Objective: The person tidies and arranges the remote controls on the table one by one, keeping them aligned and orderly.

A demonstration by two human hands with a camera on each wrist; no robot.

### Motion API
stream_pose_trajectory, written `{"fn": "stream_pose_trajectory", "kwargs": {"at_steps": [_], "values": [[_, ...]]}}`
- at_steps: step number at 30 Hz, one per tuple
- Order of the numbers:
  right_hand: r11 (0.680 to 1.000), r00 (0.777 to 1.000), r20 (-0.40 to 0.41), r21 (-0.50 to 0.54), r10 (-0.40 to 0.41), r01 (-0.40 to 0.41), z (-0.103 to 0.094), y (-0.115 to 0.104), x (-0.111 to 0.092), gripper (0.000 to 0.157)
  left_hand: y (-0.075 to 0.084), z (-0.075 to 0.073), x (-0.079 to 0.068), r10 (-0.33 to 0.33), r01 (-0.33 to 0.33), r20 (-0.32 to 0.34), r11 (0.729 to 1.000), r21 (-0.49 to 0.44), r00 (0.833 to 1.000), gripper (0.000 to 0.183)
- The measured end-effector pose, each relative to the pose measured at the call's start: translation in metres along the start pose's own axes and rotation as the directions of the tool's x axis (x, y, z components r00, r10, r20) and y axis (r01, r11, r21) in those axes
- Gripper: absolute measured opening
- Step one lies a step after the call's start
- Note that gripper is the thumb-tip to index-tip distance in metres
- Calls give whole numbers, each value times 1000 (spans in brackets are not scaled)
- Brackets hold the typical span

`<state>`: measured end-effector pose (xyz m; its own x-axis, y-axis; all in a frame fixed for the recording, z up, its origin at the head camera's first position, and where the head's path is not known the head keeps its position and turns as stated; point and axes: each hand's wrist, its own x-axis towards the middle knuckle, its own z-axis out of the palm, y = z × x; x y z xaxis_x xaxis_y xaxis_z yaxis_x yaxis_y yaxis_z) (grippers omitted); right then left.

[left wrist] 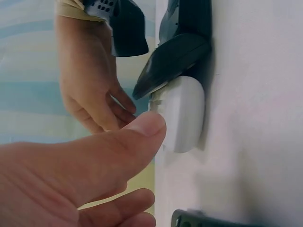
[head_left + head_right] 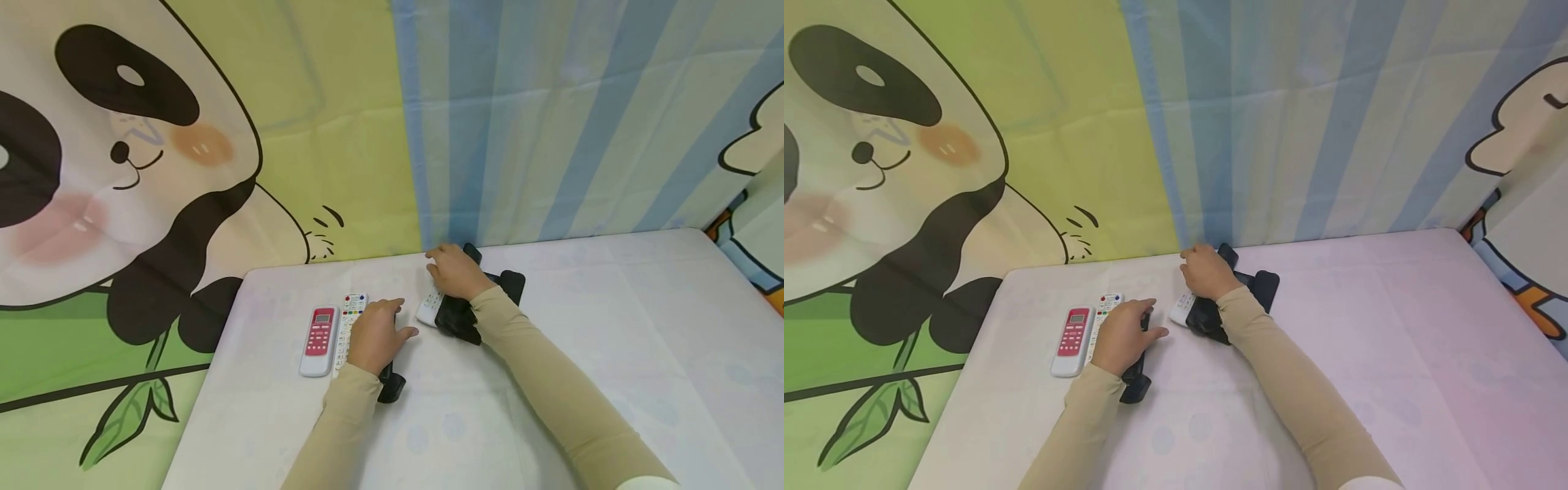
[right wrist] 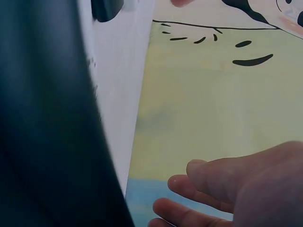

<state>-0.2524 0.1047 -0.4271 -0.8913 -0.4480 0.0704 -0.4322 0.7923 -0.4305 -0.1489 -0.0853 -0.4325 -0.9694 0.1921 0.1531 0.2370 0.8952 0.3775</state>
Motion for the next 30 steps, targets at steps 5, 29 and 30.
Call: {"fn": "stream_pose_trajectory", "kwargs": {"at_steps": [5, 29, 30], "values": [[1000, 1000, 12, -18, -2, 3, -5, 7, 2, 37, 2, 8, 8, -9, 9, 37, 1000, 3, 999, 57], [965, 991, 108, -258, 76, -45, -15, 24, 16, 40, 12, 24, 22, 10, -2, 115, 998, -67, 993, 59], [963, 989, 119, -266, 83, -49, -15, 25, 17, 41, 12, 24, 22, 12, -5, 117, 998, -63, 993, 59]]}}
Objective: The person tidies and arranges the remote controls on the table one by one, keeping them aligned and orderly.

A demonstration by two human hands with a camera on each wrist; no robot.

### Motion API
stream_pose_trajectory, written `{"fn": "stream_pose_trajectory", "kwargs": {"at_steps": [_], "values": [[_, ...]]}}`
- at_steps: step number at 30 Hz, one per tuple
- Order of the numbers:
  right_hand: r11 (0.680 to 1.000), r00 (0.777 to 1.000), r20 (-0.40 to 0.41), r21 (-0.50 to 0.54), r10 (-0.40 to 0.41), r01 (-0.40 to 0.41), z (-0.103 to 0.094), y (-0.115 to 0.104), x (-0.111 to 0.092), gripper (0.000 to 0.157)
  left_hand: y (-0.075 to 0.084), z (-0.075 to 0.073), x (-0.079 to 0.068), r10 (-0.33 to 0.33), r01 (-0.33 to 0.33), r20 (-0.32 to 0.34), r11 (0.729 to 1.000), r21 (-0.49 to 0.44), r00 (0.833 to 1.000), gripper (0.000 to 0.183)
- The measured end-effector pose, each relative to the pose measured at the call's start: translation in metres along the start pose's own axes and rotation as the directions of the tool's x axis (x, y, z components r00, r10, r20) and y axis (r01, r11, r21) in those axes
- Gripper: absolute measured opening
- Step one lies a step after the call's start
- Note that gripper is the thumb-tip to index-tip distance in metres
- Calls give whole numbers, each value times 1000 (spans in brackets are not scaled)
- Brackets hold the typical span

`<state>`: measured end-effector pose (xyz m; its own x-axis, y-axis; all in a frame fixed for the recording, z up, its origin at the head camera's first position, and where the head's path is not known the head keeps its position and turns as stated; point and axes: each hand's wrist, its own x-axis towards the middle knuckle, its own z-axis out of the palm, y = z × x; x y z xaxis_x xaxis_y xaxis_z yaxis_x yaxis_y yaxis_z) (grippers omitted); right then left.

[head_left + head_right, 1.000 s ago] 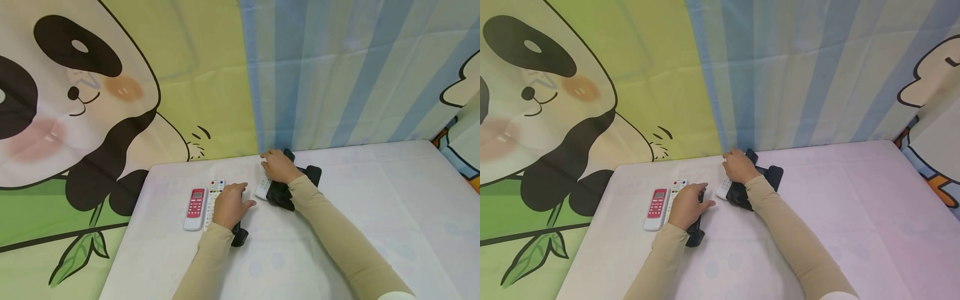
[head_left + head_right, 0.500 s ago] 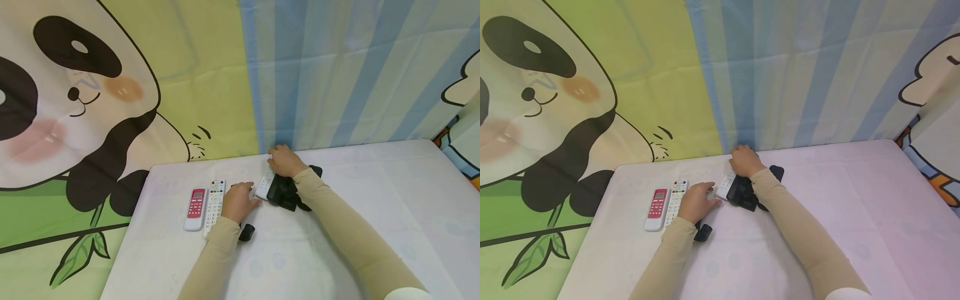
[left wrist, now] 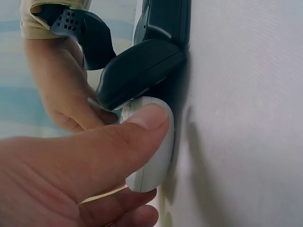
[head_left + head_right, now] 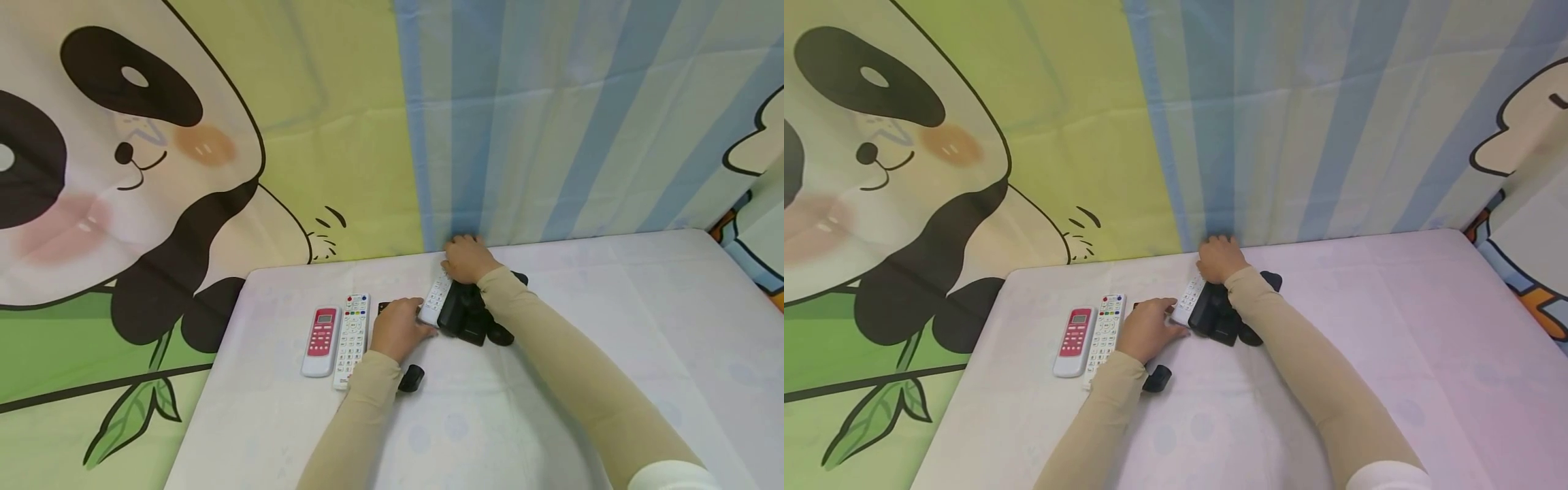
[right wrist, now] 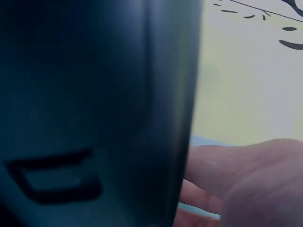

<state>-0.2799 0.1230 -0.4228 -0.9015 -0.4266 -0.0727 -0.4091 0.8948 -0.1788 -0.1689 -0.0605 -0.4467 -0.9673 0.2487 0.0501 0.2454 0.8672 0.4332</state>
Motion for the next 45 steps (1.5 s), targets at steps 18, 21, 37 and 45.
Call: {"fn": "stream_pose_trajectory", "kwargs": {"at_steps": [18, 21, 37, 45], "values": [[997, 999, 17, -65, 47, -46, 5, -4, 5, 42, 3, 2, 4, -15, 14, 22, 999, 41, 1000, 62], [997, 998, 15, -52, 57, -56, 7, -4, 6, 43, 2, 2, 4, -18, 17, 25, 999, 36, 1000, 62], [1000, 1000, 10, -18, 19, -19, 13, -6, 6, 39, -4, 3, -4, -3, -1, 37, 995, 96, 999, 61], [998, 999, -31, 37, -43, 44, 11, -11, 7, 40, 0, -1, -15, 4, -3, -6, 986, 167, 1000, 59]]}}
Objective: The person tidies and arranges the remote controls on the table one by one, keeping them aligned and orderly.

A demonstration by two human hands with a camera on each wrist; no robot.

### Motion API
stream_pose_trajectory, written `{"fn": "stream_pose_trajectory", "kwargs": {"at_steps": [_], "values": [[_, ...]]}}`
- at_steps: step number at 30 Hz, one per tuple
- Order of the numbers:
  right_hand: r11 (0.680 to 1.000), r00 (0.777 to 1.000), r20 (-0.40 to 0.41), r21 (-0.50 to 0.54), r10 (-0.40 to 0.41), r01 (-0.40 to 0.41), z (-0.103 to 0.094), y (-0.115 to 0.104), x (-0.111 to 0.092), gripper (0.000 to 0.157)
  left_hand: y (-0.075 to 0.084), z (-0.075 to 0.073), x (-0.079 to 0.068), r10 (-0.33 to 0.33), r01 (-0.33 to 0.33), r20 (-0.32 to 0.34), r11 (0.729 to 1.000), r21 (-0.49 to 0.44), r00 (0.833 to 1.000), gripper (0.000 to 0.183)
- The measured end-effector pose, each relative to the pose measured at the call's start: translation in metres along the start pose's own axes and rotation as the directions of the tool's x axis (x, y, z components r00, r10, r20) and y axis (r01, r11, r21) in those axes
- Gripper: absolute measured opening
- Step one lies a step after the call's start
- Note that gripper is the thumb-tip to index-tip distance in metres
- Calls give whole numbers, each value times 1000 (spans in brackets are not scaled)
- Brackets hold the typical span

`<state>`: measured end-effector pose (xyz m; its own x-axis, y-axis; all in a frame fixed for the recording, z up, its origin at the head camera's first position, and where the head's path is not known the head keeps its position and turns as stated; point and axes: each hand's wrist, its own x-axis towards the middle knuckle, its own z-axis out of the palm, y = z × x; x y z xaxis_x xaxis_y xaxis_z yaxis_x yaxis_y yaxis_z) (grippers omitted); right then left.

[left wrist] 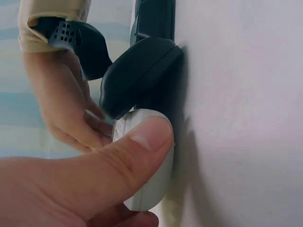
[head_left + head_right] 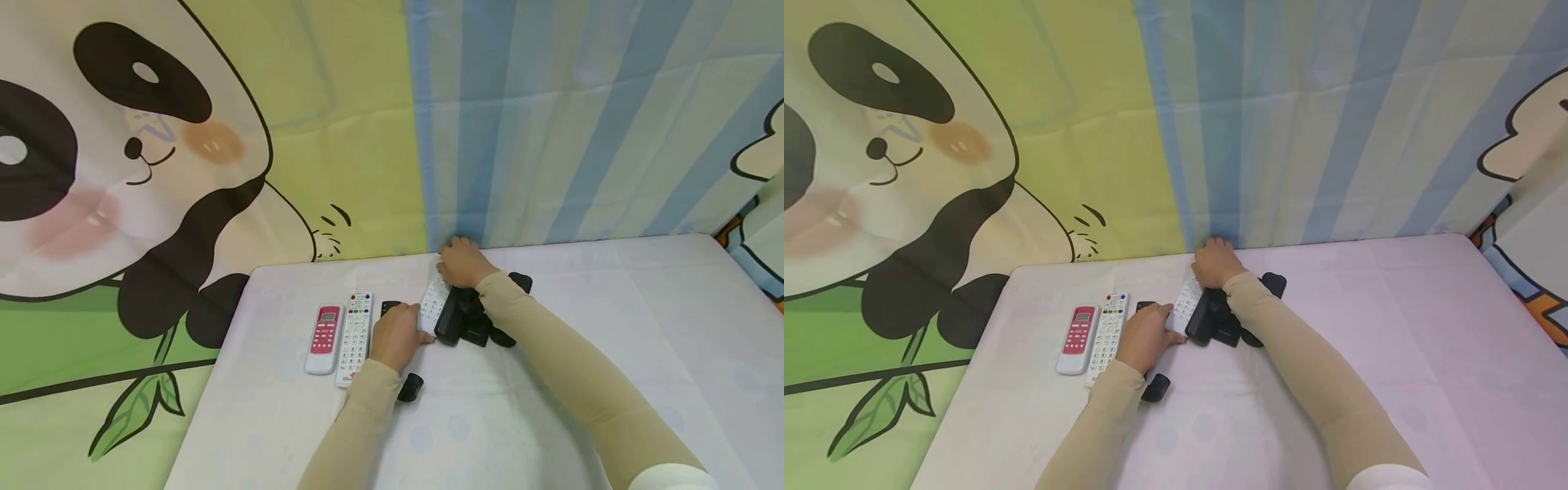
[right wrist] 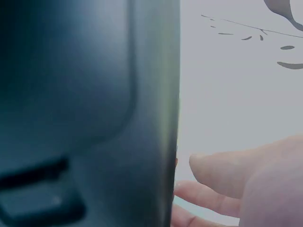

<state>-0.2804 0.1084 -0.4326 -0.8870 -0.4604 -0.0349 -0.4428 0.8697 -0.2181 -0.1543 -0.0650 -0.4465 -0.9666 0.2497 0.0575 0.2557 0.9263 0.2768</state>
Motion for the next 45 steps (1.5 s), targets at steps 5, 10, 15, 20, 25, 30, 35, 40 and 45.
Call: {"fn": "stream_pose_trajectory", "kwargs": {"at_steps": [5, 10, 15, 20, 25, 30, 35, 40, 45], "values": [[998, 999, 8, 43, -40, 39, -1, -5, 1, 40, 2, -2, -9, 13, -11, -28, 999, 49, 1000, 58], [992, 998, 8, 115, -59, 58, -1, -11, 0, 40, 3, -3, -17, 14, -10, -43, 997, 80, 999, 63], [982, 996, 9, 167, -85, 82, 1, -15, -5, 40, 4, -3, -25, 21, -13, -65, 994, 112, 998, 61], [976, 994, 38, 197, -107, 98, 3, -16, -9, 41, 5, -3, -33, 25, -15, -70, 992, 128, 997, 62], [969, 987, 48, 202, -152, 139, 4, -18, -12, 41, 6, -3, -40, 25, -13, -92, 992, 123, 995, 62], [962, 982, 44, 213, -184, 171, 5, -21, -14, 40, 5, -1, -47, 46, -25, -137, 988, 152, 990, 62], [958, 977, 15, 198, -213, 206, 7, -26, -17, 38, 5, 0, -53, 52, -22, -160, 983, 184, 986, 59], [959, 978, 8, 200, -208, 203, 8, -32, -20, 38, 7, 1, -58, 40, -10, -155, 982, 190, 987, 60], [958, 974, 16, 188, -225, 218, 12, -34, -21, 38, 8, 1, -64, 46, -13, -165, 980, 197, 985, 60]]}}
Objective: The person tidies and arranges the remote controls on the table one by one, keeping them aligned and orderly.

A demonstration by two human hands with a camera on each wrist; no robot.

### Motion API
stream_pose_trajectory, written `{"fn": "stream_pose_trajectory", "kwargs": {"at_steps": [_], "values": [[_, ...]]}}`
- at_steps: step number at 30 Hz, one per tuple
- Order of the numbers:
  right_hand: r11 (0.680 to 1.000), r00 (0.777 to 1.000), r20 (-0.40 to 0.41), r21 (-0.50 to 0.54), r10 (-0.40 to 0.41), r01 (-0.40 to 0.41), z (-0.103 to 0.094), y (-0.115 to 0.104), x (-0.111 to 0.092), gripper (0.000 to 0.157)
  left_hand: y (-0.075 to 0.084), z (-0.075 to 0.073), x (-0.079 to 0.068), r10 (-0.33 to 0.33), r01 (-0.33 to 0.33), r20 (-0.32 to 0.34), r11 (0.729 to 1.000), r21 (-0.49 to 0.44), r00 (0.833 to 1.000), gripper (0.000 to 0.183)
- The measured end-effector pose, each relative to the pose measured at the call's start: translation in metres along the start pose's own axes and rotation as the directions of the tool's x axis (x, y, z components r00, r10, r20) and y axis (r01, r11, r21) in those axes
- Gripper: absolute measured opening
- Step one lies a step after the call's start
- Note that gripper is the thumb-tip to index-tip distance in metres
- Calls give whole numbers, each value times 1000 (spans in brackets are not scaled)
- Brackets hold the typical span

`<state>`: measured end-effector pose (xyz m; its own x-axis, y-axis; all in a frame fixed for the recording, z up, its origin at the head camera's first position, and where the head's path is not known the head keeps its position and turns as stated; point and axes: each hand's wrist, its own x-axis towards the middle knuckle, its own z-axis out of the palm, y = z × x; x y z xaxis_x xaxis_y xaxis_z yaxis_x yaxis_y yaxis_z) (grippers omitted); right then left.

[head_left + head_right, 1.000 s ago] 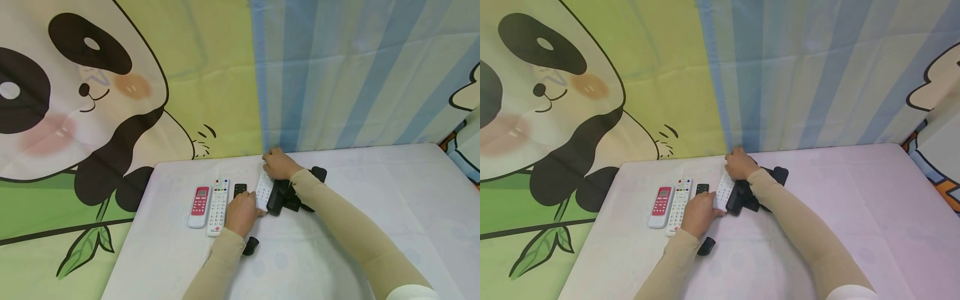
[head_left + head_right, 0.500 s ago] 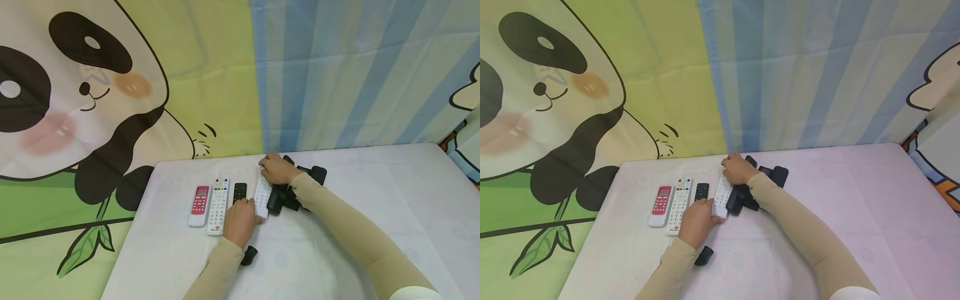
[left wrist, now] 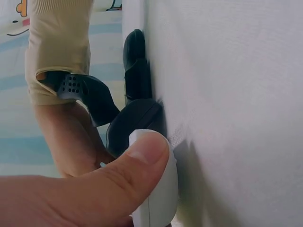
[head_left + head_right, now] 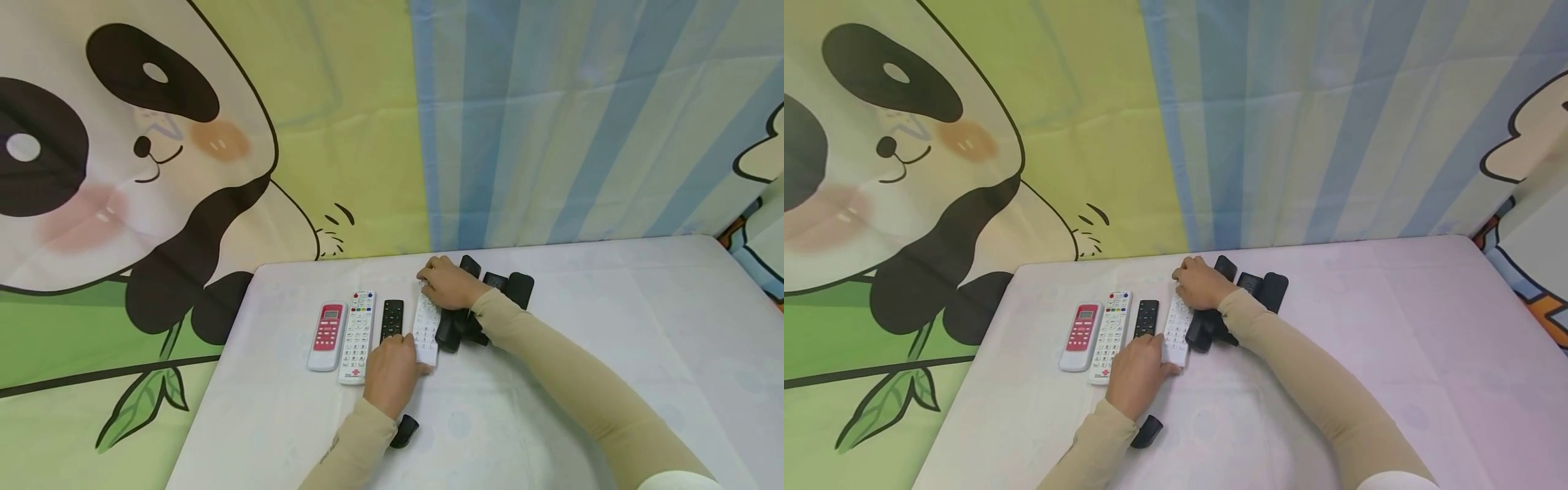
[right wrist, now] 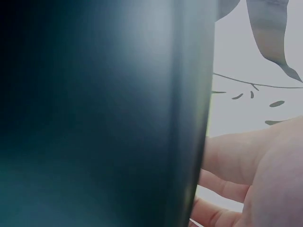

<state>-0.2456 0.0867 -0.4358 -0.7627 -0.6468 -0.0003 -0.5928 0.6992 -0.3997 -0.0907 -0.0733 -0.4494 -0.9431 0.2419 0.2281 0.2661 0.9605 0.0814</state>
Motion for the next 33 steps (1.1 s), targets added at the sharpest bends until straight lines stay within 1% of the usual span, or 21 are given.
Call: {"fn": "stream_pose_trajectory", "kwargs": {"at_steps": [5, 9, 18, 25, 33], "values": [[999, 999, 4, -6, -41, 41, 2, -2, -2, 36, 1, -1, -5, -5, 5, -21, 1000, 1, 1000, 57], [998, 998, 8, 0, -57, 57, 3, -6, -3, 36, 2, -2, -9, -8, 8, -29, 1000, -10, 1000, 56], [999, 999, 28, -9, -42, 42, 9, -10, -4, 36, 0, -2, -14, -8, 7, -25, 1000, -24, 1000, 57], [999, 998, 41, 4, -51, 51, 9, -15, -4, 36, -2, -1, -17, -15, 14, -26, 999, -43, 1000, 55], [999, 997, 51, -9, -51, 51, 12, -16, -1, 36, -3, 0, -19, -21, 20, -29, 999, -46, 999, 55]]}}
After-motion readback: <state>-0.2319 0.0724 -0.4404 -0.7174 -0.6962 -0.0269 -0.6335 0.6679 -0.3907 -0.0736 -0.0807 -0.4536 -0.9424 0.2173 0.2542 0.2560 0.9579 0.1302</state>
